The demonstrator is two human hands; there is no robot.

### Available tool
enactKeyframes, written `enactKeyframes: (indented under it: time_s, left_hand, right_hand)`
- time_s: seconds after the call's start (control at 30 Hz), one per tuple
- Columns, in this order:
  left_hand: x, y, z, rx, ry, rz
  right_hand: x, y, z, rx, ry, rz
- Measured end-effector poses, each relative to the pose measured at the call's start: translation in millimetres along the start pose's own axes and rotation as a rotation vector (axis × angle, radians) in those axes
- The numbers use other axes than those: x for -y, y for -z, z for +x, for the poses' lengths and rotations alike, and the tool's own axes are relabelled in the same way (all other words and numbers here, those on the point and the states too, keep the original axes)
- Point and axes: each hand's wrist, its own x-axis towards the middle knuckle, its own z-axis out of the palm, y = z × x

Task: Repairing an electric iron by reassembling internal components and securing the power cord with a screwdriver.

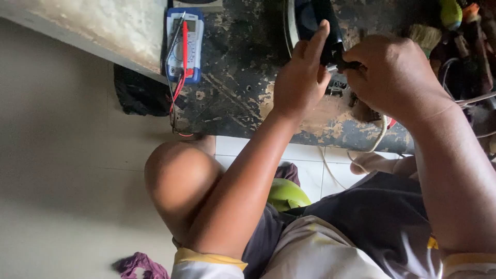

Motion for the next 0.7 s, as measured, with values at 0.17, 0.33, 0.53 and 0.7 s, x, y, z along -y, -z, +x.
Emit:
enactKeyframes:
  time_s: [0.17, 0.33, 0.53, 0.7]
  left_hand:
    - [1.4, 6.9, 4.6, 0.05, 0.022, -0.159]
    - [3.6, -1.4, 6.0, 0.042, 0.011, -0.171]
    - [2.6, 1.1, 7.3, 0.05, 0.027, -0.164]
    - [2.7, -1.5, 7.3, 0.038, 0.014, -0.144]
  right_hand:
    - [-2.2, -5.3, 0.7, -0.05, 0.01, 0.07]
    - [7.7, 7.5, 13.6, 0.047, -0.028, -0.021]
    - [21.0, 24.7, 39.5, 0.406, -0.249, -0.233]
    - [5.3, 15.8, 49.1, 0.362, -0.125, -0.31]
